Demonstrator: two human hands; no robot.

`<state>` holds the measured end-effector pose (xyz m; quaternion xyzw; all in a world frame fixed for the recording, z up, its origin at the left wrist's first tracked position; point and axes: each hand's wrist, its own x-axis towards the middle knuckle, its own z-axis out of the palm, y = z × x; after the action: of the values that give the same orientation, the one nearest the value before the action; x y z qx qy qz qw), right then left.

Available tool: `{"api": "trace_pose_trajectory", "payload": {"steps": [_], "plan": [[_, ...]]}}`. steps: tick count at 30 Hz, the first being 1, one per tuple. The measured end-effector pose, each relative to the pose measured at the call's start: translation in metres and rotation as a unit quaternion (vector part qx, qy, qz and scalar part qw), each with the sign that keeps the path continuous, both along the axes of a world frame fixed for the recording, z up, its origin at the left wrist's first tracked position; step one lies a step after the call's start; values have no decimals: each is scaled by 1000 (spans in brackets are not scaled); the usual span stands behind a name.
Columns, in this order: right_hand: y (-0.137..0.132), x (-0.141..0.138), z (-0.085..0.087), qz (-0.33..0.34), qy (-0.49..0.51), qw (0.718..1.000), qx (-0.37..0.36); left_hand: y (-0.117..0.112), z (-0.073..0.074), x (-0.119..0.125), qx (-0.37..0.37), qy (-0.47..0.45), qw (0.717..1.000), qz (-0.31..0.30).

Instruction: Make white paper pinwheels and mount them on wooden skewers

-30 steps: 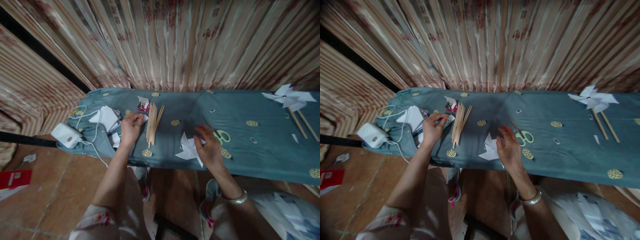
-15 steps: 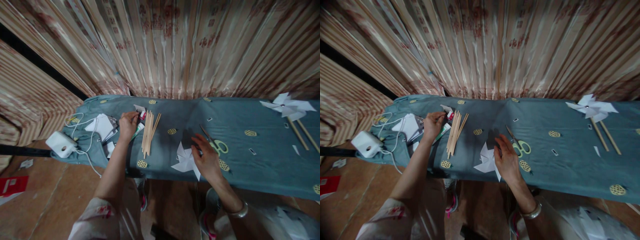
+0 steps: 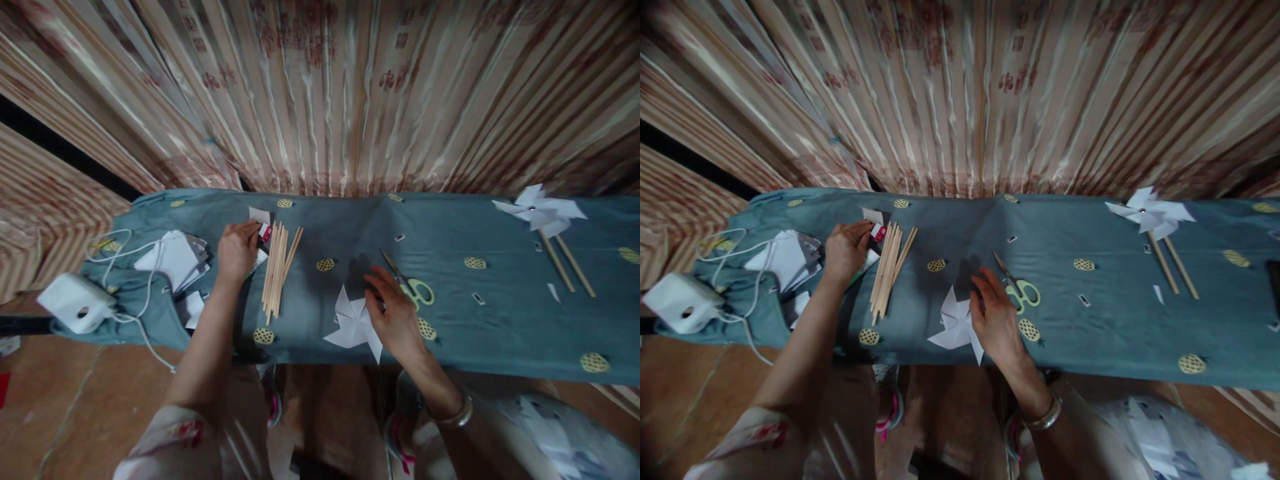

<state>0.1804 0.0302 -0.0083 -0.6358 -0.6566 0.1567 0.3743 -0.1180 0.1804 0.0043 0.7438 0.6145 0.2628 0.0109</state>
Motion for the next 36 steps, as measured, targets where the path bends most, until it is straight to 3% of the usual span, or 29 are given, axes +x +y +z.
{"api": "trace_pose_trajectory", "payload": {"steps": [6,21,26,29,36], "plan": [[2,1,5,0,1,1000,-7,4,3,0,19,34,999,9],[2,3,10,-2,20,1000,-16,6,8,6,-13,102,991,84],[2,2,12,8,27,999,-17,1,17,11,-21,90,988,124],[2,1,13,11,27,999,-19,-2,22,12,-27,55,991,116],[1,-1,12,13,32,999,-19,3,15,4,7,-8,993,119]]}}
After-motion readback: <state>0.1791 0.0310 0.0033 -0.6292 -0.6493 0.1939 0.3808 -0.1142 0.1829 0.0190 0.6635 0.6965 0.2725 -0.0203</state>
